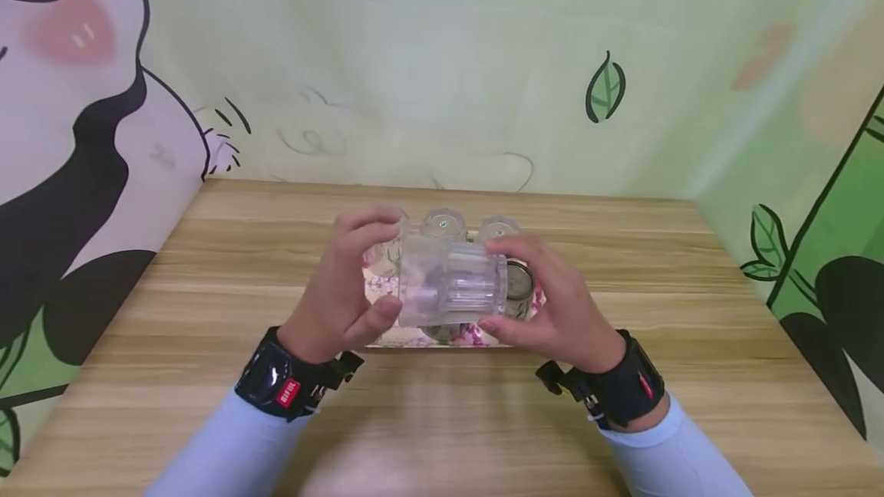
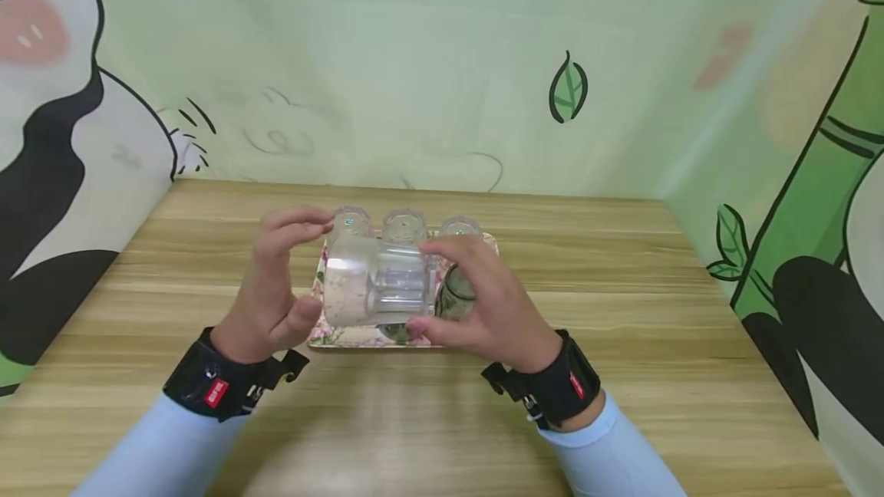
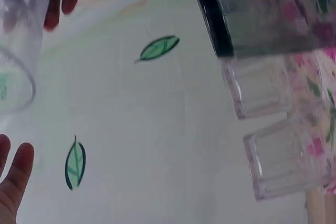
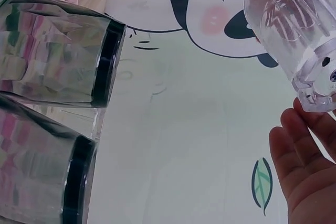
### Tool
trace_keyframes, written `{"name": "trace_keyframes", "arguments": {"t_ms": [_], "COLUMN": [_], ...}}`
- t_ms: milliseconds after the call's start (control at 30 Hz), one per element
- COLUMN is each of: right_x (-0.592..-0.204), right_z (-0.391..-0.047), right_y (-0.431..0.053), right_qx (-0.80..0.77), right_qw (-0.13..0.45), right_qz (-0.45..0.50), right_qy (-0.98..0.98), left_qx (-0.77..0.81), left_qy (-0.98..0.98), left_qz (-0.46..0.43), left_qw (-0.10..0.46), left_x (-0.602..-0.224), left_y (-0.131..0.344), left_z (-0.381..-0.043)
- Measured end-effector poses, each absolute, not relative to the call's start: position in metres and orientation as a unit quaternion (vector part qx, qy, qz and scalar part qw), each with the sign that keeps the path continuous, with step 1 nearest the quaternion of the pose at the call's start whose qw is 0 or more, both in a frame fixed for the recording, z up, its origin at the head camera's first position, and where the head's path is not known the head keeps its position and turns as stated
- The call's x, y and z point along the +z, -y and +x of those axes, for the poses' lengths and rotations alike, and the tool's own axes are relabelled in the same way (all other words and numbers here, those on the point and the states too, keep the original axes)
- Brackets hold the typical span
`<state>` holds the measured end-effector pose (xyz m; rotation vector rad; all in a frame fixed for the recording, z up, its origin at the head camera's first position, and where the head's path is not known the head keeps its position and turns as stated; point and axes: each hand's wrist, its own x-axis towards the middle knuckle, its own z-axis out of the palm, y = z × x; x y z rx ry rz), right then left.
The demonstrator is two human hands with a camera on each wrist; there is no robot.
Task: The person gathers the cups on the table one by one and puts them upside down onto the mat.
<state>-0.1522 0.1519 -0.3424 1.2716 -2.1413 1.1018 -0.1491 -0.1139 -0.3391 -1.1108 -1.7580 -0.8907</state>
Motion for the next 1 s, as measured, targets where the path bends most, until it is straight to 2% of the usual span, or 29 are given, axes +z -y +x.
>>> {"name": "trace_keyframes", "arguments": {"t_ms": [433,1000], "right_x": [-0.342,-0.328], "right_z": [-0.157,-0.176], "right_y": [-0.135,-0.092], "right_qx": [0.378,0.293], "right_qw": [0.231,0.17], "right_qz": [0.474,0.492], "right_qy": [0.761,0.802], "left_qx": [-0.345,-0.355], "left_qy": [0.766,0.778], "left_qz": [-0.331,-0.302], "left_qw": [0.429,0.421], "left_x": [-0.328,-0.326], "left_y": [0.147,0.159], "left_z": [-0.152,-0.156]}}
